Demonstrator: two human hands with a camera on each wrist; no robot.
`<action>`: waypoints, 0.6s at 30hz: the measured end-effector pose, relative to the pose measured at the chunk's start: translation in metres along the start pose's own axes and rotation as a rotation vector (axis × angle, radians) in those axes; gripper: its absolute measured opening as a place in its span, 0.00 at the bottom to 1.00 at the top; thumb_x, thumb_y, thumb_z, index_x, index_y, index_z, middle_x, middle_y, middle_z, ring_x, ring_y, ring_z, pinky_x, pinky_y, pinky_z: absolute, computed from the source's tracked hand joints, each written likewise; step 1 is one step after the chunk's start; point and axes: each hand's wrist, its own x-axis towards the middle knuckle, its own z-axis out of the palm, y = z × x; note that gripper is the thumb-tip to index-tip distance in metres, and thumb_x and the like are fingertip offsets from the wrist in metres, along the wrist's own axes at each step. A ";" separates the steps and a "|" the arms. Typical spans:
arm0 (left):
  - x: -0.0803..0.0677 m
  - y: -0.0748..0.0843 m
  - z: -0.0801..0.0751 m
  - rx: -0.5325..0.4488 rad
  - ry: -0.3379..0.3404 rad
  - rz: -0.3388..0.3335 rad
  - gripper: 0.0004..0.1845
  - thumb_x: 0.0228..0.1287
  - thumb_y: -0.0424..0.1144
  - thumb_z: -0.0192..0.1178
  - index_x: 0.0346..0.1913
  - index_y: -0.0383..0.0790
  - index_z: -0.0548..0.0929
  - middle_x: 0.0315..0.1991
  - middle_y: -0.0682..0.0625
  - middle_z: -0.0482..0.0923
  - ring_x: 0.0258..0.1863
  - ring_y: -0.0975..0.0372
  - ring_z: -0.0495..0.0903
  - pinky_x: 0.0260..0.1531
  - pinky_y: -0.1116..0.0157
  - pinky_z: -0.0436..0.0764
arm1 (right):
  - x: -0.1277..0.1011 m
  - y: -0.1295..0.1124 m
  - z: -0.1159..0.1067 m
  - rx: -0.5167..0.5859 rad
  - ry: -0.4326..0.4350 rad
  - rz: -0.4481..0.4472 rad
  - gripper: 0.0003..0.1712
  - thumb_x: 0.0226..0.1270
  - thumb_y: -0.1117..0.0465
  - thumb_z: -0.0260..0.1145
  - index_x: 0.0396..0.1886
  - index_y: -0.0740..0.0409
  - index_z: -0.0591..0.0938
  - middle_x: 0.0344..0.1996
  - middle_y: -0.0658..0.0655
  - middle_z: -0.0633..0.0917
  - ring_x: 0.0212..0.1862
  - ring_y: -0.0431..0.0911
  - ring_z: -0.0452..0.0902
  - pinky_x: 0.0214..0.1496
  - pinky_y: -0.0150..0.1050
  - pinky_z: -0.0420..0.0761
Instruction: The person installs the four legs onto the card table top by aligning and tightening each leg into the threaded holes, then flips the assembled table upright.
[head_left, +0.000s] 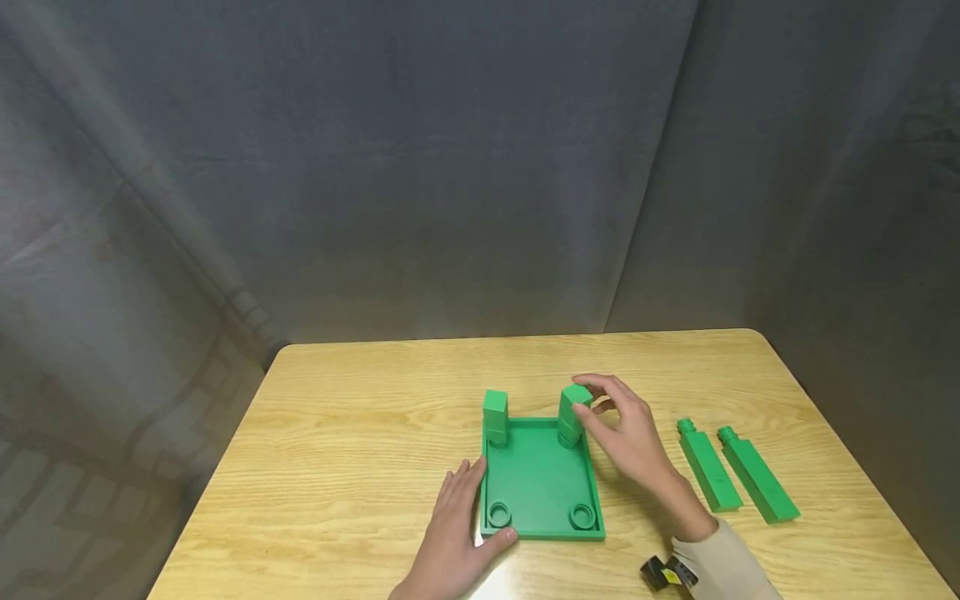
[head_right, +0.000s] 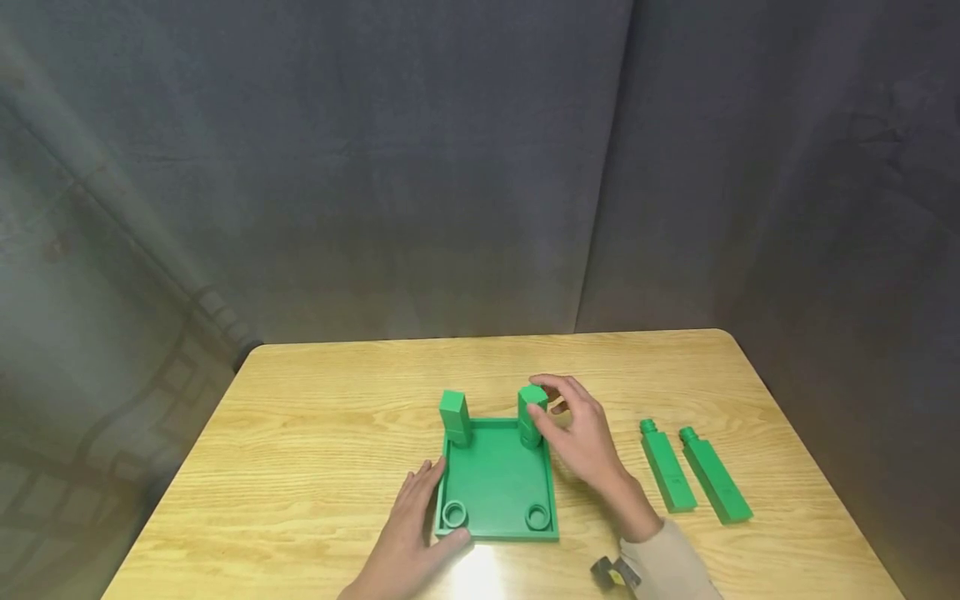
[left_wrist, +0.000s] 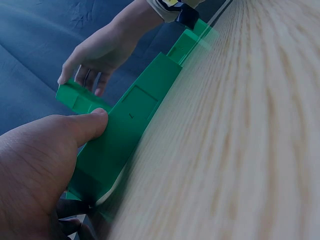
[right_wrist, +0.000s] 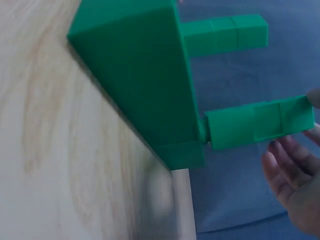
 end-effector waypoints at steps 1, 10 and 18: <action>0.000 0.000 0.000 -0.002 0.000 0.001 0.55 0.71 0.68 0.68 0.89 0.42 0.59 0.88 0.43 0.61 0.89 0.43 0.53 0.88 0.38 0.47 | 0.000 0.000 0.001 -0.001 0.012 0.017 0.21 0.75 0.70 0.75 0.64 0.55 0.87 0.54 0.53 0.89 0.52 0.42 0.82 0.48 0.33 0.88; 0.000 0.000 0.000 -0.009 -0.001 0.002 0.55 0.72 0.68 0.68 0.90 0.42 0.59 0.88 0.44 0.61 0.89 0.44 0.53 0.88 0.40 0.46 | 0.001 0.002 0.005 -0.068 0.097 0.040 0.19 0.64 0.68 0.84 0.52 0.57 0.88 0.45 0.52 0.89 0.45 0.45 0.84 0.41 0.30 0.88; 0.000 -0.001 0.001 -0.012 -0.003 0.000 0.55 0.72 0.67 0.69 0.90 0.43 0.59 0.88 0.46 0.60 0.89 0.44 0.53 0.88 0.41 0.44 | 0.001 0.002 -0.003 0.009 0.051 0.003 0.15 0.72 0.74 0.73 0.54 0.57 0.89 0.50 0.55 0.90 0.48 0.48 0.85 0.46 0.27 0.86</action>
